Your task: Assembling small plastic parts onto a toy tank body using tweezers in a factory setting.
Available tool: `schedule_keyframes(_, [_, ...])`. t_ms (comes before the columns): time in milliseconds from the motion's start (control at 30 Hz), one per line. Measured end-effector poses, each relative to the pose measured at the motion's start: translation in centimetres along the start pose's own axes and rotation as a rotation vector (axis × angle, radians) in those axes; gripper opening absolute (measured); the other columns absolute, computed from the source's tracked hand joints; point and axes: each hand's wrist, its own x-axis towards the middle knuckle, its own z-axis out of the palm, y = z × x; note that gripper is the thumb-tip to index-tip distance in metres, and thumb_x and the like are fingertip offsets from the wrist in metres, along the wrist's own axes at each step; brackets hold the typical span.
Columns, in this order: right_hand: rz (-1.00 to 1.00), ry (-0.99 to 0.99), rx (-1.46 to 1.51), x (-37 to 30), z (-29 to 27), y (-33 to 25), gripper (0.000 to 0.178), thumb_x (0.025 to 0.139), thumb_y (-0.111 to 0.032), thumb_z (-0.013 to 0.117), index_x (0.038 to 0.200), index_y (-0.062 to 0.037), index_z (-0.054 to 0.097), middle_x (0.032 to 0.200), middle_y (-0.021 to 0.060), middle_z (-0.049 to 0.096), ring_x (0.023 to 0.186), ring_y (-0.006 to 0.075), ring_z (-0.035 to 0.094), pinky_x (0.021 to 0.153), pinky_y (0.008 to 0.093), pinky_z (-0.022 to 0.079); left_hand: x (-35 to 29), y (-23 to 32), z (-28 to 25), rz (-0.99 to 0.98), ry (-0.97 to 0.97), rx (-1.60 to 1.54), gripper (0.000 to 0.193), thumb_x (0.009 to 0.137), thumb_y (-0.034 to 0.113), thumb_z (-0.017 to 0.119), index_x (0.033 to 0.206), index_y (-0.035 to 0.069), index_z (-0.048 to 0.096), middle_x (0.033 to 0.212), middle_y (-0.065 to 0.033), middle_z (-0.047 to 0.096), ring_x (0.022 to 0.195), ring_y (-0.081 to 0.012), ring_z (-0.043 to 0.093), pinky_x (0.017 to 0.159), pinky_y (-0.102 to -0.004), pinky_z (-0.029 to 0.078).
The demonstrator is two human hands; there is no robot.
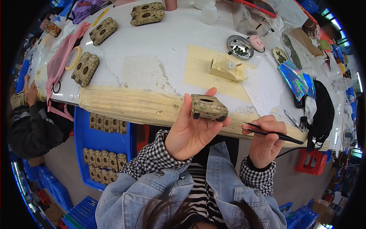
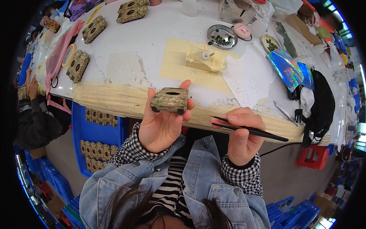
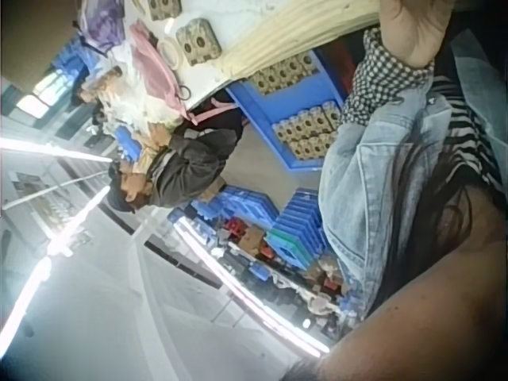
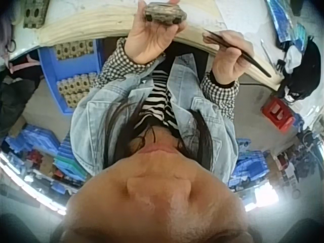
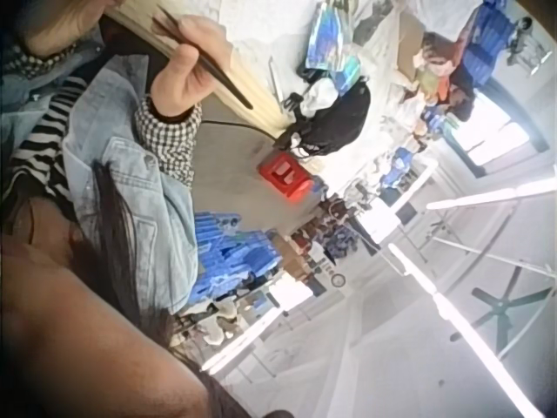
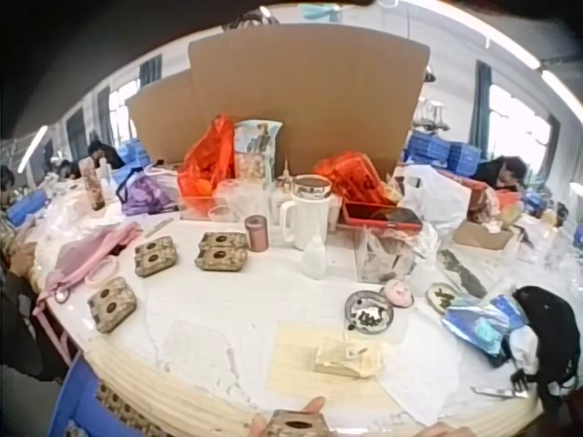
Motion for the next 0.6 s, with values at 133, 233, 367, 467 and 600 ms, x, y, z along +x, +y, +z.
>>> schedule_keyframes(133, [0.000, -0.002, -0.002, -0.05, -0.04, 0.05, 0.036, 0.091, -0.034, 0.050, 0.098, 0.0012, 0.049, 0.086, 0.0153, 0.053, 0.071, 0.0250, 0.062, 0.063, 0.0330, 0.056, -0.07, 0.17, -0.11, -0.009, -0.019, -0.010, 0.071, 0.092, 0.050, 0.035, 0.143, 0.013, 0.004, 0.125, -0.0236, 0.042, 0.109, -0.0337, 0.053, 0.090, -0.0313, 0.050])
schedule_keyframes(233, [0.000, -0.006, -0.005, -0.07, -0.05, 0.10, 0.036, 0.091, -0.034, 0.050, 0.098, 0.0014, 0.049, 0.086, 0.0155, 0.053, 0.070, 0.0248, 0.062, 0.063, 0.0333, 0.056, -0.05, 0.20, -0.09, -0.009, -0.014, -0.001, 0.071, 0.092, 0.051, 0.035, 0.143, 0.013, 0.004, 0.124, -0.0232, 0.042, 0.107, -0.0329, 0.054, 0.088, -0.0318, 0.051])
schedule_keyframes(367, [0.001, -0.010, -0.008, -0.04, 0.04, 0.09, 0.036, 0.091, -0.033, 0.050, 0.098, 0.0015, 0.049, 0.086, 0.0157, 0.053, 0.070, 0.0246, 0.062, 0.062, 0.0332, 0.056, -0.10, 0.23, -0.34, -0.004, -0.022, 0.037, 0.072, 0.091, 0.053, 0.034, 0.143, 0.014, 0.003, 0.124, -0.0218, 0.043, 0.106, -0.0323, 0.055, 0.086, -0.0327, 0.052])
schedule_keyframes(467, [-0.003, -0.012, -0.012, -0.01, 0.00, 0.11, 0.035, 0.091, -0.033, 0.049, 0.098, 0.0015, 0.050, 0.086, 0.0158, 0.053, 0.070, 0.0245, 0.062, 0.062, 0.0328, 0.056, -0.13, 0.26, -0.34, -0.006, -0.016, 0.055, 0.072, 0.091, 0.054, 0.034, 0.143, 0.015, 0.002, 0.124, -0.0209, 0.043, 0.105, -0.0320, 0.055, 0.085, -0.0331, 0.053])
schedule_keyframes(600, [-0.003, -0.014, -0.016, -0.05, 0.02, 0.10, 0.035, 0.091, -0.033, 0.049, 0.097, 0.0015, 0.050, 0.086, 0.0160, 0.053, 0.070, 0.0244, 0.062, 0.062, 0.0323, 0.056, -0.14, 0.26, -0.26, -0.004, -0.010, 0.063, 0.072, 0.091, 0.053, 0.034, 0.143, 0.016, 0.001, 0.124, -0.0203, 0.042, 0.104, -0.0317, 0.055, 0.085, -0.0334, 0.053])
